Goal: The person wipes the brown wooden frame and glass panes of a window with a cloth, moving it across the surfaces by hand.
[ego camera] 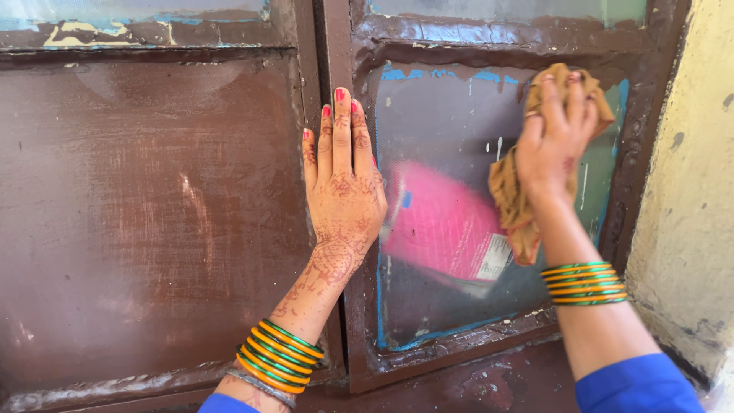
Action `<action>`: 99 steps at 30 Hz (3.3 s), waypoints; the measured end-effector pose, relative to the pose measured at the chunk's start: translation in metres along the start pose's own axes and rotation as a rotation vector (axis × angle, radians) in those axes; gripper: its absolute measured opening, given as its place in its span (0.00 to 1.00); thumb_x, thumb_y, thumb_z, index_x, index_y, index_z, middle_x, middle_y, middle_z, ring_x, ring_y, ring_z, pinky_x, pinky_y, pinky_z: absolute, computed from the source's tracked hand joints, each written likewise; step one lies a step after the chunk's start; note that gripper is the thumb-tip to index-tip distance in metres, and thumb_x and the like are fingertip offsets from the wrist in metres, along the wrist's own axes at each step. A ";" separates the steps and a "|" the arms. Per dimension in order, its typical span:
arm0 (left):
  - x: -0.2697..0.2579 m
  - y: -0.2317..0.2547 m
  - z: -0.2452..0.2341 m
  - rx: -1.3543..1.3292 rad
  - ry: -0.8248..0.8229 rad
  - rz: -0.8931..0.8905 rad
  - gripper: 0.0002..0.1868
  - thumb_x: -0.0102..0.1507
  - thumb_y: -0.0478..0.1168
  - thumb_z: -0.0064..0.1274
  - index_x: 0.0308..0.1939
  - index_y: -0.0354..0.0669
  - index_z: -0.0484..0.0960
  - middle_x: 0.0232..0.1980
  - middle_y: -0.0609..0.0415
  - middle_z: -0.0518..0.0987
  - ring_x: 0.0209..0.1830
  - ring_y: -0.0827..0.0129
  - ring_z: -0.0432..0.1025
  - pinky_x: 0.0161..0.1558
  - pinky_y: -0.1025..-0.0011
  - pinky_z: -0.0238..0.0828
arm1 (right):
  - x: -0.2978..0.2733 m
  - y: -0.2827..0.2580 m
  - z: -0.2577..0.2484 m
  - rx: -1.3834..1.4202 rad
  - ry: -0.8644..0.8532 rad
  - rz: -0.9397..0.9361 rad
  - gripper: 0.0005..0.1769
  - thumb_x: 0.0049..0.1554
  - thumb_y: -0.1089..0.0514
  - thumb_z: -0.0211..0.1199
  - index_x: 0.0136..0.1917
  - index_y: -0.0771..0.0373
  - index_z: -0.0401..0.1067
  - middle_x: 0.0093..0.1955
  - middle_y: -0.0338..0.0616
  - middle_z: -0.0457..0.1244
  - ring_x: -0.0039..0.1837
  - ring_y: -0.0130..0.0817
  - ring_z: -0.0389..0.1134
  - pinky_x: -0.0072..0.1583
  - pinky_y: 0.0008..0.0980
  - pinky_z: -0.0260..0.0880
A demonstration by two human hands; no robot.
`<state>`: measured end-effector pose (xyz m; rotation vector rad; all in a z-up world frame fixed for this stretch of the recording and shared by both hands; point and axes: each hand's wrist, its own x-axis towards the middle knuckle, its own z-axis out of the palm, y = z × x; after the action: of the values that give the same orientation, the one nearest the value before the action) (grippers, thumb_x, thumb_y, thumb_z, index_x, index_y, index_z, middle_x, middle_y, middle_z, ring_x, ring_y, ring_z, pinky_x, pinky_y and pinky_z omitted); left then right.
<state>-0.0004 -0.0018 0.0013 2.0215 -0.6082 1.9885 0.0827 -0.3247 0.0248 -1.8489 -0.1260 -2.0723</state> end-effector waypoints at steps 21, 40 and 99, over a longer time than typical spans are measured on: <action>-0.006 -0.006 -0.002 -0.166 0.037 0.005 0.42 0.75 0.64 0.21 0.82 0.37 0.53 0.85 0.45 0.51 0.86 0.50 0.50 0.83 0.47 0.39 | -0.059 -0.195 -0.035 0.190 -0.073 -0.424 0.27 0.58 0.62 0.59 0.71 0.57 0.74 0.80 0.50 0.54 0.82 0.63 0.48 0.78 0.58 0.50; -0.016 -0.002 -0.004 -0.105 -0.008 -0.029 0.34 0.72 0.46 0.45 0.81 0.38 0.56 0.84 0.48 0.53 0.83 0.53 0.53 0.80 0.47 0.45 | -0.054 -0.126 -0.033 0.147 -0.040 -0.742 0.26 0.51 0.60 0.65 0.63 0.49 0.81 0.76 0.45 0.59 0.80 0.57 0.53 0.78 0.61 0.54; -0.036 -0.001 0.008 -0.012 0.032 -0.043 0.35 0.74 0.39 0.48 0.83 0.45 0.53 0.85 0.55 0.50 0.83 0.55 0.55 0.84 0.51 0.47 | -0.190 -0.053 -0.032 -0.075 -0.025 0.226 0.32 0.61 0.61 0.55 0.78 0.61 0.67 0.84 0.59 0.47 0.81 0.67 0.43 0.80 0.62 0.43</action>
<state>0.0073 0.0000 -0.0343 1.9755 -0.5632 1.9836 0.0502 -0.2460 -0.1562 -1.8381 0.1500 -1.9232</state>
